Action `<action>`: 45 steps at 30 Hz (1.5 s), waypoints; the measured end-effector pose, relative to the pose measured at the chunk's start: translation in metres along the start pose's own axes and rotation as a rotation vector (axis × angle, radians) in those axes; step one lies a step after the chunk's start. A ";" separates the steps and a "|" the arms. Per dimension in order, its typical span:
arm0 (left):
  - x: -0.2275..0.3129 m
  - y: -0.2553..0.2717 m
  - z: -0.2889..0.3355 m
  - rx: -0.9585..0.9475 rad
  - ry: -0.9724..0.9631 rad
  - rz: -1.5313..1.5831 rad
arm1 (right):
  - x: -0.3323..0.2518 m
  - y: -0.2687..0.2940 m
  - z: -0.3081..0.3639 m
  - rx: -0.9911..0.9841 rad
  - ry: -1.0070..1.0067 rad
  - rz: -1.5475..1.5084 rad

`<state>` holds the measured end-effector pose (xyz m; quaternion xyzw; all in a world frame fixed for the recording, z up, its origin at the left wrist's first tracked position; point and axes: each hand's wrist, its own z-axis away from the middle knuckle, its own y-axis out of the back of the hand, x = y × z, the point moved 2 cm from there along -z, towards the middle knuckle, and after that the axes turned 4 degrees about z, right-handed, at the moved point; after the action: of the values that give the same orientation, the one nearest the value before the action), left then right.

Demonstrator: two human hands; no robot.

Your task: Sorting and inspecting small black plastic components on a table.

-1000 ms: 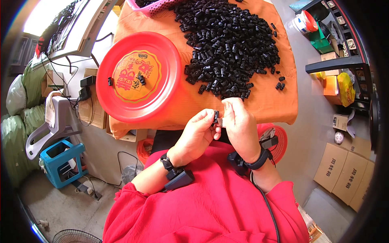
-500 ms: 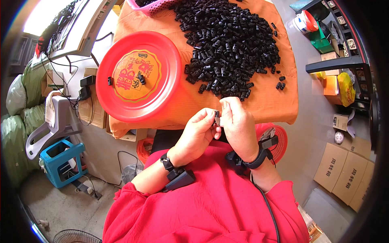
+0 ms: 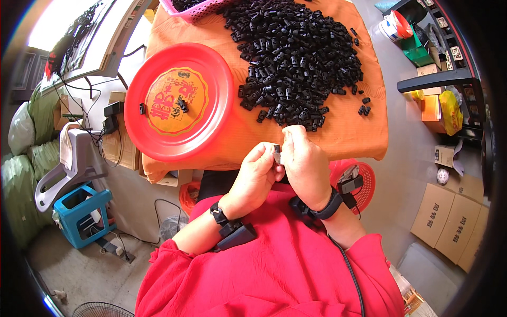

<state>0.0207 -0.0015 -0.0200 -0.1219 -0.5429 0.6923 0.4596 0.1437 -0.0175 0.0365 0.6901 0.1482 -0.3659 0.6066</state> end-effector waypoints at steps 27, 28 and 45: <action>0.006 -0.009 0.008 0.101 0.075 0.011 | 0.007 0.010 0.004 -0.078 0.019 -0.036; 0.006 -0.009 0.008 0.101 0.075 0.011 | 0.007 0.009 0.004 -0.065 0.010 -0.076; 0.010 -0.012 0.004 0.217 -0.065 -0.204 | -0.006 0.011 0.009 0.052 0.493 0.258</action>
<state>0.0187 0.0038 -0.0047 0.0069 -0.4893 0.7000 0.5201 0.1433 -0.0266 0.0487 0.7868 0.1925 -0.1104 0.5759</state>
